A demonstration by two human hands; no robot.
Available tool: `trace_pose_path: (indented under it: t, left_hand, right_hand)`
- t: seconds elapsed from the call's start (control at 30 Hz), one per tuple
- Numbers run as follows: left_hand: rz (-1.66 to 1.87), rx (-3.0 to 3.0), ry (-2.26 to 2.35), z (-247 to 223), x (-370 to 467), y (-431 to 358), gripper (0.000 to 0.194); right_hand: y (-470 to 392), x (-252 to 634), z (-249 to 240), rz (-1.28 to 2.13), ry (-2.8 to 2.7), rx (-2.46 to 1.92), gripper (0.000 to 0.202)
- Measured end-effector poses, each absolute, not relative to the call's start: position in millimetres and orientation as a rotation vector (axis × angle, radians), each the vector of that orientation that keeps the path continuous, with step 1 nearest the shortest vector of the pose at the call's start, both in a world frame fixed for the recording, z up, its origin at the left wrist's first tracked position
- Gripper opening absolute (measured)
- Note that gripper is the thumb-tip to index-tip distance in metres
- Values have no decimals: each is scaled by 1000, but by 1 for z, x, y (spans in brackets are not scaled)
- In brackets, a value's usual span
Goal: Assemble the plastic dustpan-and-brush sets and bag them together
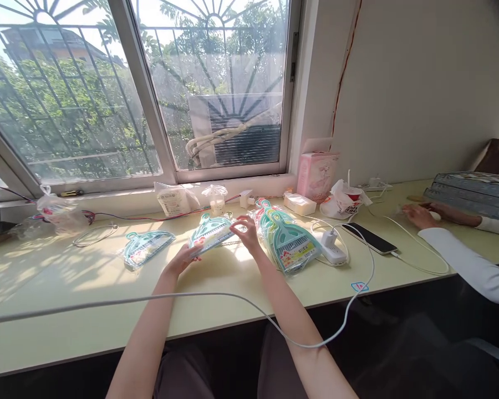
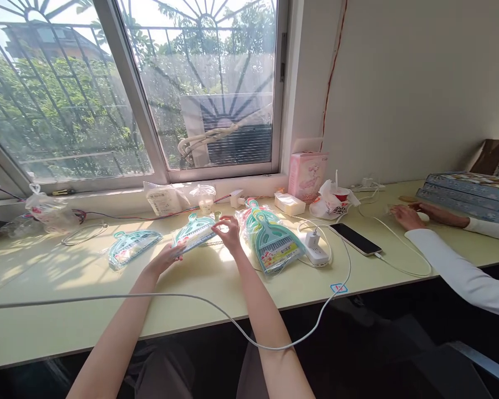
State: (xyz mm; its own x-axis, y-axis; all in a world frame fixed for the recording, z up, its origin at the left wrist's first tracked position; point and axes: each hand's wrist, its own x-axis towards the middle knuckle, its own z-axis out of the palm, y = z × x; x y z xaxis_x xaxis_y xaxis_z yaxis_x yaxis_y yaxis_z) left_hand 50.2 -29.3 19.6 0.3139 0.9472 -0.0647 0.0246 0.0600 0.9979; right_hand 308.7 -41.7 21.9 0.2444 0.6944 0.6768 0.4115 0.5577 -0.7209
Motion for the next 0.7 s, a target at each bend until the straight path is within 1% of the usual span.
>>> trace_pose_path:
  t: [0.13, 0.23, 0.33, 0.43, 0.47, 0.57, 0.6, 0.67, 0.7]
  left_hand:
    - [860, 1472, 936, 22, 59, -33, 49]
    - [896, 1555, 877, 23, 65, -34, 61]
    - [925, 1576, 849, 22, 68, -34, 78]
    - [943, 1572, 848, 20, 68, -33, 90]
    - [954, 1571, 846, 19, 68, -33, 91]
    - [985, 1548, 843, 17, 67, -32, 93]
    - [993, 1531, 845, 17, 67, -32, 94]
    - [1020, 1482, 837, 19, 68, -33, 93]
    - [1032, 1449, 818, 21, 68, -34, 89]
  right_hand:
    - [-42, 310, 20, 316, -1257, -1036, 19]
    - [-42, 309, 18, 332, -1183, -1042, 21]
    - [-41, 308, 14, 399, -1157, -987, 23]
    - [-40, 306, 9, 418, -1188, -969, 22]
    - [-39, 307, 7, 424, -1194, -985, 25]
    - [-36, 308, 3, 528, -1160, -1075, 48]
    - [-35, 309, 2, 595, -1148, -1095, 52]
    - [-32, 310, 0, 733, -1147, -1087, 51]
    - [-31, 310, 0, 779, -1147, -1064, 50]
